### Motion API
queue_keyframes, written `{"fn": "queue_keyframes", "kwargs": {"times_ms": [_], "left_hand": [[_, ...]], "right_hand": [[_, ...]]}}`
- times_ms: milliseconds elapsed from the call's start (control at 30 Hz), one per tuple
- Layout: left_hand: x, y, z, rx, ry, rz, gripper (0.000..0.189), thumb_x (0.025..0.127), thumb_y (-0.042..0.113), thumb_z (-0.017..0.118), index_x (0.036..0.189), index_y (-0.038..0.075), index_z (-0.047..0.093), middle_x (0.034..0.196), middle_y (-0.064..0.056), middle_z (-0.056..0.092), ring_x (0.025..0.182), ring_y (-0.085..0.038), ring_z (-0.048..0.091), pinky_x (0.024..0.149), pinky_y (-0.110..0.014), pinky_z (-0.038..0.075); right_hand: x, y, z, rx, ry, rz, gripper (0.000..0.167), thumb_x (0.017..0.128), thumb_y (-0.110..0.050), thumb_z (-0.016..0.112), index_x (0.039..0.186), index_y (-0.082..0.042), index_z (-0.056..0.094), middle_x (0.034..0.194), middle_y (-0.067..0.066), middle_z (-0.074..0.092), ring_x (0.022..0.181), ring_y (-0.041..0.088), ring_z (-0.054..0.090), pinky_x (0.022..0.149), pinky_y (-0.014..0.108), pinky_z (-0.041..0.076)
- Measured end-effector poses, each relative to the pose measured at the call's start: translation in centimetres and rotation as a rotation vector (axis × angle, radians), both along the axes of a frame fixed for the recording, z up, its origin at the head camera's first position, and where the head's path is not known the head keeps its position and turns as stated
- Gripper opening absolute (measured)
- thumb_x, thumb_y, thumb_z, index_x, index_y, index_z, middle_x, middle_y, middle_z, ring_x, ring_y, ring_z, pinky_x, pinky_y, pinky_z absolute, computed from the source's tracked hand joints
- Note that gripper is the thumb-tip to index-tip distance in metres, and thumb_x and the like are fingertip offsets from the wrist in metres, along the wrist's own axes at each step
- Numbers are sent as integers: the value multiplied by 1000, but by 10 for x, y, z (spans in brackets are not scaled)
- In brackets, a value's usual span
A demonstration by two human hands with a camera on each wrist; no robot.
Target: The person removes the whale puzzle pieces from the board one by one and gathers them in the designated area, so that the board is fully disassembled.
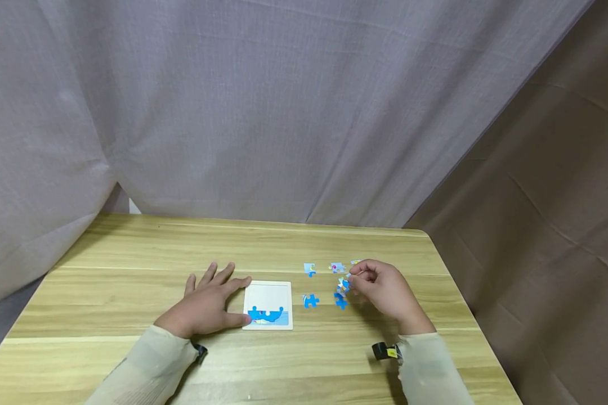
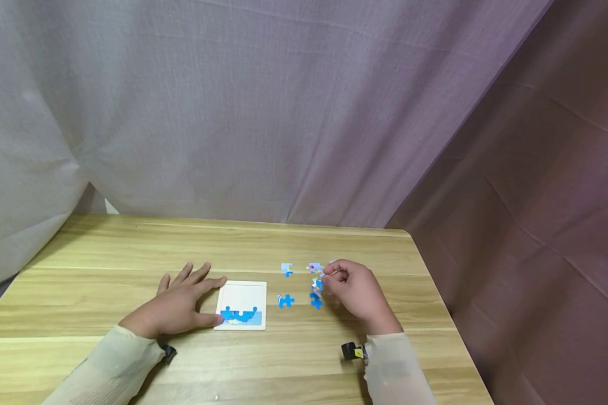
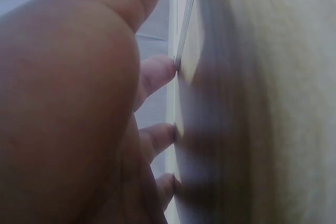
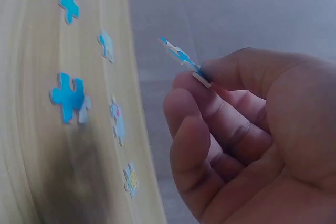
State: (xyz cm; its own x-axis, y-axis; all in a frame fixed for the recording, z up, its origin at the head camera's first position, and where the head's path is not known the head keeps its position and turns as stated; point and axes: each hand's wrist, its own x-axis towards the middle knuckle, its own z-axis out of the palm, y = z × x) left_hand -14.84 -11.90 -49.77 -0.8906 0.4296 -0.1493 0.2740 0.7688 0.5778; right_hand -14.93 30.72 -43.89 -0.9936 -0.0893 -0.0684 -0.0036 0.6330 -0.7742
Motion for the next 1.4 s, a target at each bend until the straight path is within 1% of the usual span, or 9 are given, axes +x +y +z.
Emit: {"fn": "queue_keyframes", "kwargs": {"times_ms": [133, 233, 467, 633, 800, 933, 1067, 1233, 1400], "left_hand": [[0, 0, 0, -2, 2, -2, 93, 90, 71, 85, 170, 36, 52, 189, -14, 21, 174, -55, 2, 126, -90, -3], [0, 0, 0, 0, -1, -4, 93, 91, 71, 85, 170, 36, 51, 189, -14, 21, 174, -55, 2, 126, -90, -3], [1, -1, 2, 17, -8, -11, 92, 92, 68, 85, 170, 34, 52, 189, -16, 20, 174, -56, 2, 125, -91, -3], [2, -1, 3, 20, -4, -14, 91, 93, 68, 85, 170, 33, 52, 189, -16, 20, 173, -57, 2, 124, -92, -3], [2, -1, 2, 18, -5, -16, 91, 93, 68, 84, 170, 33, 52, 189, -16, 19, 173, -57, 2, 124, -92, -3], [2, -1, 1, 20, -6, -15, 91, 93, 68, 84, 170, 33, 52, 189, -16, 19, 173, -57, 2, 124, -92, -4], [2, -1, 2, 21, -11, -14, 91, 93, 67, 85, 170, 33, 52, 189, -16, 20, 173, -57, 2, 125, -92, -4], [2, -1, 2, 20, -14, -13, 91, 93, 68, 84, 170, 33, 51, 189, -15, 19, 174, -57, 1, 125, -91, -4], [2, -1, 1, 15, -7, -12, 91, 92, 68, 84, 170, 34, 51, 189, -15, 20, 174, -57, 2, 125, -91, -3]], "right_hand": [[0, 11, -1, 17, 10, -15, 17, 106, -23, 81, 116, -11, 77, 93, 7, 81, 91, 34, 82, 73, 39, 67], [0, 18, -2, 11, 9, -41, 18, 106, -24, 81, 116, -10, 77, 94, 7, 80, 92, 28, 82, 75, 36, 67], [2, 30, -4, -10, -23, -94, 20, 107, -25, 79, 117, -8, 75, 93, 12, 78, 86, 21, 74, 80, 42, 68], [2, 33, -7, -14, -31, -118, 21, 106, -25, 79, 116, -7, 73, 88, 13, 74, 84, 26, 73, 80, 43, 67], [1, 38, -12, -14, -46, -136, 22, 107, -26, 78, 116, -7, 73, 86, 14, 72, 83, 31, 71, 75, 38, 64], [1, 41, -18, 4, -53, -150, 21, 107, -27, 77, 116, -7, 74, 85, 13, 72, 80, 29, 70, 67, 32, 57], [-1, 45, -26, 9, -70, -163, 22, 107, -27, 77, 116, -8, 74, 86, 13, 73, 78, 27, 69, 61, 29, 52], [-2, 50, -35, 3, -89, -171, 21, 107, -26, 78, 115, -7, 74, 88, 12, 76, 78, 23, 69, 63, 29, 52], [-2, 50, -40, 10, -104, -179, 19, 105, -23, 80, 111, -7, 74, 85, 8, 75, 77, 20, 67, 65, 29, 50]]}}
